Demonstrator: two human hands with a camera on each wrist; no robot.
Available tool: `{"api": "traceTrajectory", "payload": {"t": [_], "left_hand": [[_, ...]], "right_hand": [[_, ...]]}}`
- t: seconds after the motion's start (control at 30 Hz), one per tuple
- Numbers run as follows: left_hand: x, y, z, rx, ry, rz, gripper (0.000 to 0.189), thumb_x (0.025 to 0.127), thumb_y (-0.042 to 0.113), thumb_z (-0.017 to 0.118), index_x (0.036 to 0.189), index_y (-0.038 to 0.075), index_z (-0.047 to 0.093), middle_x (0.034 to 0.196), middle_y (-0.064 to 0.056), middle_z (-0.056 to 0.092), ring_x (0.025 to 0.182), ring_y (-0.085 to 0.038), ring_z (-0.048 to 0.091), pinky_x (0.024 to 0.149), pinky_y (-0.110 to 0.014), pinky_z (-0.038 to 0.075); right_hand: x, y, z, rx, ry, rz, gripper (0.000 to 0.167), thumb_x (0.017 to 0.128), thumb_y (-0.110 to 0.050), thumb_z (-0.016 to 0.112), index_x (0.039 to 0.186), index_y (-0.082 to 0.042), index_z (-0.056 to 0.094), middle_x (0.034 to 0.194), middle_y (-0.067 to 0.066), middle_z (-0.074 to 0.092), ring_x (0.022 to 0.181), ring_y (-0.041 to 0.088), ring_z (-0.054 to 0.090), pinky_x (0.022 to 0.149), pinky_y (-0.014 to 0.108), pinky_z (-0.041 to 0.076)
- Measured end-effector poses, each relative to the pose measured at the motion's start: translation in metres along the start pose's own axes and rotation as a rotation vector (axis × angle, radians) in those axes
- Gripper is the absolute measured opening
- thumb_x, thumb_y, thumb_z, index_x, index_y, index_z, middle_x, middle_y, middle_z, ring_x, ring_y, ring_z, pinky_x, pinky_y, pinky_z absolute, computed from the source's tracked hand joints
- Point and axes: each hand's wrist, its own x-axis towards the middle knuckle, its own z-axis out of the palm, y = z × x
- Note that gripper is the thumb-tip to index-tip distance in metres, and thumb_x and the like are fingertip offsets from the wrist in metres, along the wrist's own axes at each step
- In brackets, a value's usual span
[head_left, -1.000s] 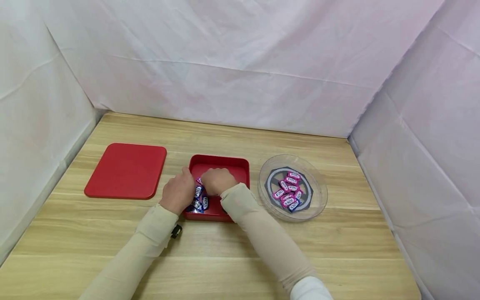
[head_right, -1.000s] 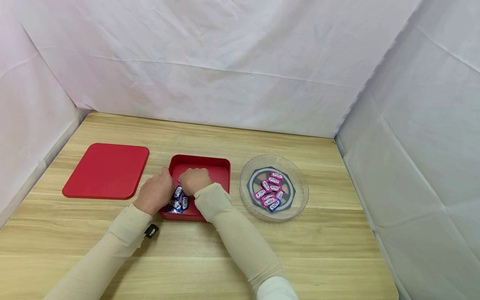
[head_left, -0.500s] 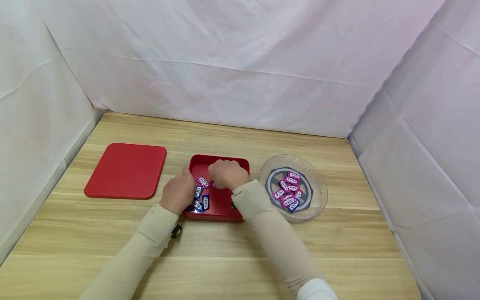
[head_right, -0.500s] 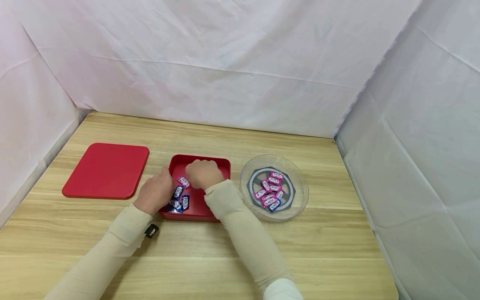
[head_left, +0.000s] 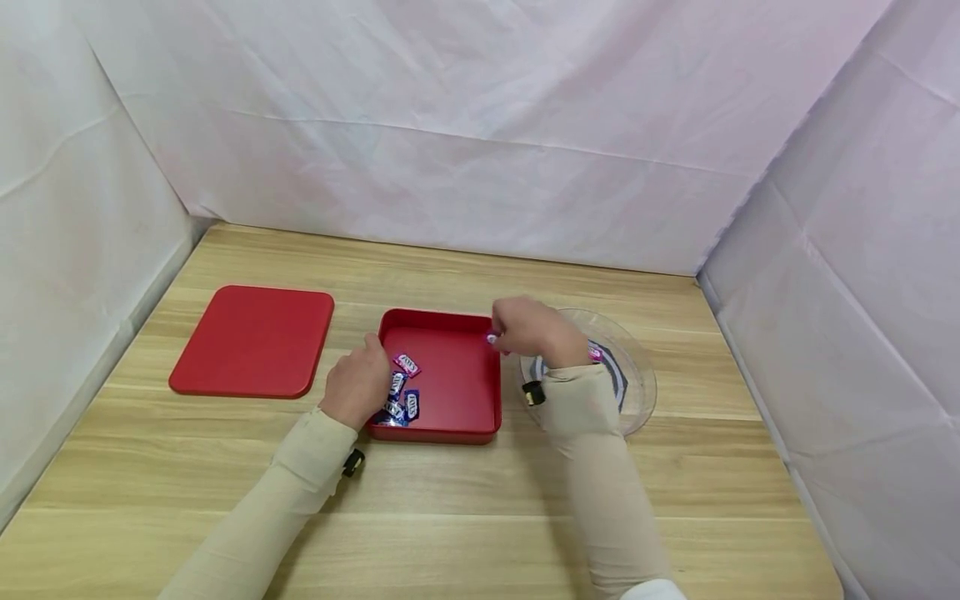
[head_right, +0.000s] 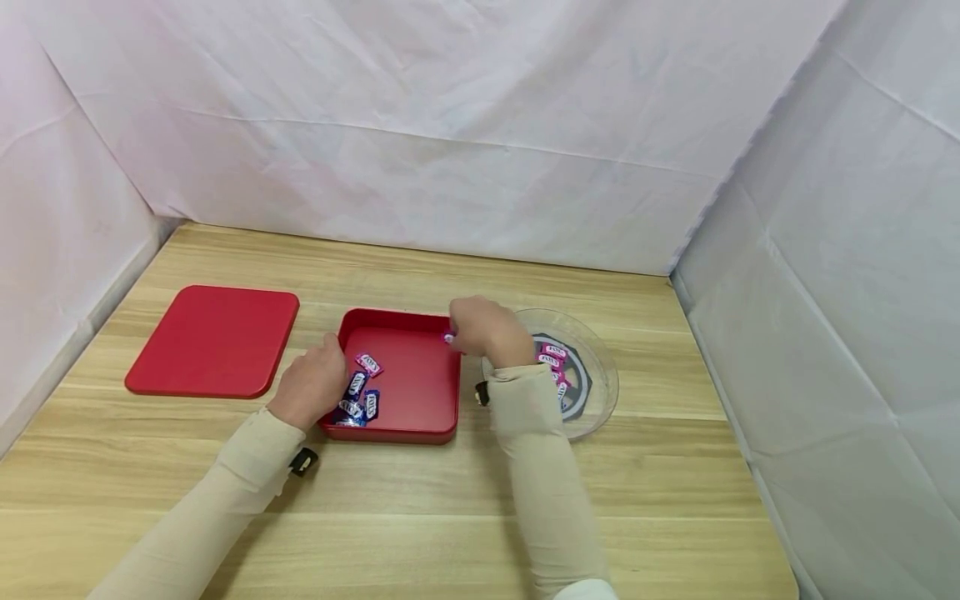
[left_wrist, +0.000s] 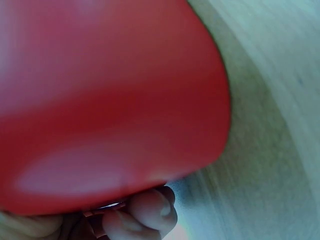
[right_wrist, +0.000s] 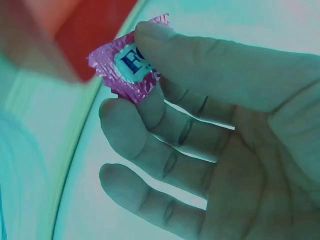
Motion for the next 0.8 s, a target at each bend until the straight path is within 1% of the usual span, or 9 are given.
{"api": "traceTrajectory", "payload": {"t": [0.1, 0.2, 0.3, 0.4, 0.6, 0.8], "left_hand": [[0.000, 0.000, -0.001, -0.001, 0.002, 0.006, 0.023, 0.110, 0.010, 0.047, 0.115, -0.012, 0.051, 0.079, -0.023, 0.064, 0.072, -0.041, 0.072, 0.068, -0.057, 0.064], [0.001, -0.002, -0.001, 0.003, 0.009, 0.010, 0.023, 0.110, 0.009, 0.047, 0.115, -0.012, 0.051, 0.079, -0.024, 0.065, 0.072, -0.041, 0.072, 0.067, -0.057, 0.064], [0.001, -0.001, -0.001, 0.003, 0.008, 0.007, 0.023, 0.110, 0.010, 0.048, 0.115, -0.012, 0.051, 0.081, -0.024, 0.065, 0.072, -0.041, 0.072, 0.069, -0.057, 0.065], [0.002, -0.001, 0.000, -0.008, 0.002, 0.000, 0.024, 0.110, 0.011, 0.048, 0.116, -0.012, 0.051, 0.082, -0.025, 0.065, 0.073, -0.041, 0.072, 0.070, -0.058, 0.065], [0.001, 0.000, 0.002, -0.007, -0.008, -0.007, 0.024, 0.109, 0.011, 0.051, 0.117, -0.012, 0.051, 0.082, -0.024, 0.066, 0.073, -0.040, 0.072, 0.072, -0.058, 0.065], [0.001, -0.001, 0.002, -0.006, -0.010, -0.008, 0.025, 0.109, 0.011, 0.051, 0.118, -0.012, 0.051, 0.083, -0.025, 0.066, 0.074, -0.041, 0.072, 0.073, -0.058, 0.066]], "right_hand": [[-0.011, 0.021, -0.004, 0.061, 0.028, 0.017, 0.007, 0.101, -0.008, 0.071, 0.101, -0.004, 0.066, 0.094, 0.008, 0.069, 0.082, 0.020, 0.058, 0.071, 0.030, 0.049], [-0.018, 0.040, -0.006, 0.103, 0.042, 0.046, 0.012, 0.100, -0.008, 0.072, 0.108, -0.002, 0.067, 0.102, 0.012, 0.071, 0.086, 0.022, 0.060, 0.073, 0.031, 0.052], [-0.022, 0.056, -0.005, 0.132, 0.039, 0.083, 0.014, 0.100, -0.008, 0.071, 0.111, 0.000, 0.067, 0.105, 0.014, 0.070, 0.089, 0.023, 0.061, 0.076, 0.032, 0.053], [-0.024, 0.072, -0.003, 0.136, 0.015, 0.113, 0.014, 0.100, -0.007, 0.071, 0.110, 0.001, 0.067, 0.106, 0.015, 0.070, 0.091, 0.024, 0.061, 0.076, 0.033, 0.053], [-0.023, 0.099, 0.006, 0.091, -0.063, 0.155, 0.012, 0.097, -0.007, 0.070, 0.107, 0.000, 0.068, 0.108, 0.015, 0.069, 0.093, 0.025, 0.060, 0.078, 0.035, 0.053], [-0.023, 0.118, 0.018, 0.082, -0.132, 0.227, 0.011, 0.098, -0.008, 0.071, 0.107, -0.002, 0.071, 0.109, 0.014, 0.069, 0.094, 0.025, 0.059, 0.081, 0.038, 0.053]]}}
